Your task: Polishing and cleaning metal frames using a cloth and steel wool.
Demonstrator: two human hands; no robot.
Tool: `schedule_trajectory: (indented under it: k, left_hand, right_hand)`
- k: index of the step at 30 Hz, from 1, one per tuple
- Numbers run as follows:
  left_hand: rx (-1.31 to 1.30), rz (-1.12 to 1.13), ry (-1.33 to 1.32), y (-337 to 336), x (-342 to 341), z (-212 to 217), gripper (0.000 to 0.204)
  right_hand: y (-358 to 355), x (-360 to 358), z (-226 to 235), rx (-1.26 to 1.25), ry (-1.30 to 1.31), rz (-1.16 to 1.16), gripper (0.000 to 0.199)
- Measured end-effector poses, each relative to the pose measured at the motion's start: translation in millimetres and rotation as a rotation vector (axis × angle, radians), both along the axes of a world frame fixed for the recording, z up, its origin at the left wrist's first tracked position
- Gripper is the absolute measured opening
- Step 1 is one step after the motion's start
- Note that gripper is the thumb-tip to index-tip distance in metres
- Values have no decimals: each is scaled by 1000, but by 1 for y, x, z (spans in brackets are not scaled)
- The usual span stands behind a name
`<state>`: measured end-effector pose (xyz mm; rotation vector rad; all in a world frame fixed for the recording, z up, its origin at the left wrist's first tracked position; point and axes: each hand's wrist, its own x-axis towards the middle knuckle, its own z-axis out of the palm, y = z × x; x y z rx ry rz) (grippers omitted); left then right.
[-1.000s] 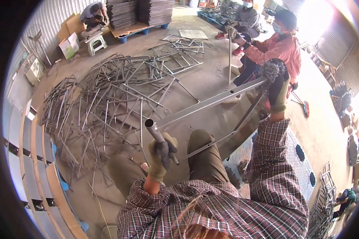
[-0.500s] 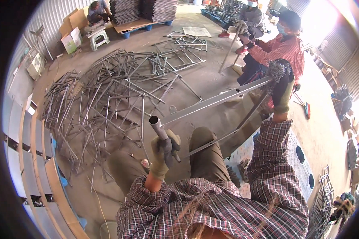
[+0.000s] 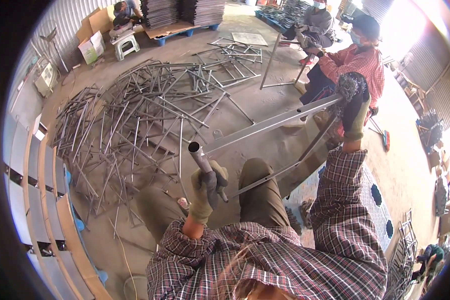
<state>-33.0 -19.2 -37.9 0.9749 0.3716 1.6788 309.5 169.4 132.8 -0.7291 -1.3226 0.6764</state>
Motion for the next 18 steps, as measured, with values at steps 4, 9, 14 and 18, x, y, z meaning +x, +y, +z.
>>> schedule_trajectory:
  k: [4, 9, 14, 18]
  left_hand:
    - [-38, -20, 22, -3, -2, 4, 47]
    - [-254, 276, 272, -9, -2, 6, 44]
    - [136, 1312, 795, -23, -12, 47, 52]
    - [569, 1401, 899, -16, -4, 125, 48]
  right_hand:
    - [7, -1, -1, -90, 46, -84, 46]
    - [7, -10, 0, -2, 179, -46, 44]
    - [-11, -38, 10, 85, 221, -60, 23]
    - [-24, -67, 23, 81, 40, -187, 26]
